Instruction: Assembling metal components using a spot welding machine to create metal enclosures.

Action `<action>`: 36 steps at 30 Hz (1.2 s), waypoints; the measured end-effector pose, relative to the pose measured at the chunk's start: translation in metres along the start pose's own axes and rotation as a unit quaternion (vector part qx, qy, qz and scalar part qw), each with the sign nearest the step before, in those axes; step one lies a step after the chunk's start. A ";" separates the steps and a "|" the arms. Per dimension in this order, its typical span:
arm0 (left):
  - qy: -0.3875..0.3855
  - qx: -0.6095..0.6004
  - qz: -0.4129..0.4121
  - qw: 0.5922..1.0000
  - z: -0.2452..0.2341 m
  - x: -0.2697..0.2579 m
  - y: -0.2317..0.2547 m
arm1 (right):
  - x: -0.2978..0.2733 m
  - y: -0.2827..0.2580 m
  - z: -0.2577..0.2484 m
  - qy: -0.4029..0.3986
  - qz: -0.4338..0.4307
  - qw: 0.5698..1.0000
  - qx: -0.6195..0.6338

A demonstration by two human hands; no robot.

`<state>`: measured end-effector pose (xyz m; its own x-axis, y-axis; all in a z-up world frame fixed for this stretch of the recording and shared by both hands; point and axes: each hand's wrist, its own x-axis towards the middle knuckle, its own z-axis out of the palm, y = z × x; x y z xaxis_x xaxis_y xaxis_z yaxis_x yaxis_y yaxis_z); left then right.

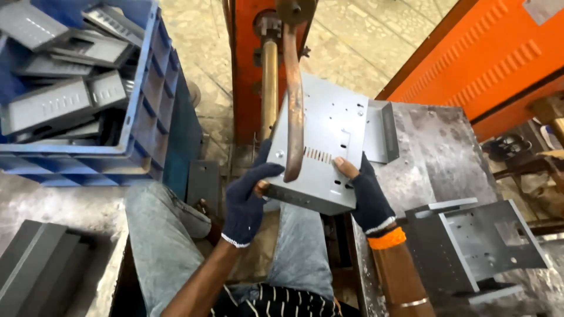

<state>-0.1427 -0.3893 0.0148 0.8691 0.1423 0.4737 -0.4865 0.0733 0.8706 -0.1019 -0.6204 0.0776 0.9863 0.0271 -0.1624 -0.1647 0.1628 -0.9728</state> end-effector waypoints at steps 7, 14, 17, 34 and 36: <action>0.018 0.024 0.029 0.999 0.003 0.001 0.007 | 0.001 0.003 -0.003 0.000 -0.017 1.000 -0.002; 0.000 -0.032 0.076 0.997 0.000 0.002 -0.001 | -0.014 -0.006 0.010 -0.009 -0.030 0.999 0.009; -0.006 0.071 0.041 0.997 -0.001 0.004 0.015 | -0.032 -0.004 0.024 0.025 -0.044 0.996 0.069; -0.059 0.047 -0.003 0.997 -0.015 0.006 0.033 | -0.021 0.012 0.020 0.002 -0.012 0.977 0.214; -0.069 0.052 -0.010 0.996 -0.016 0.010 0.035 | -0.023 0.005 0.022 0.005 0.007 0.976 0.216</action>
<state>-0.1524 -0.3697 0.0473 0.8856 0.0033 0.4645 -0.4643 -0.0283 0.8852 -0.1259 -0.5981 0.0801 0.9837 0.0220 -0.1787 -0.1599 0.5632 -0.8107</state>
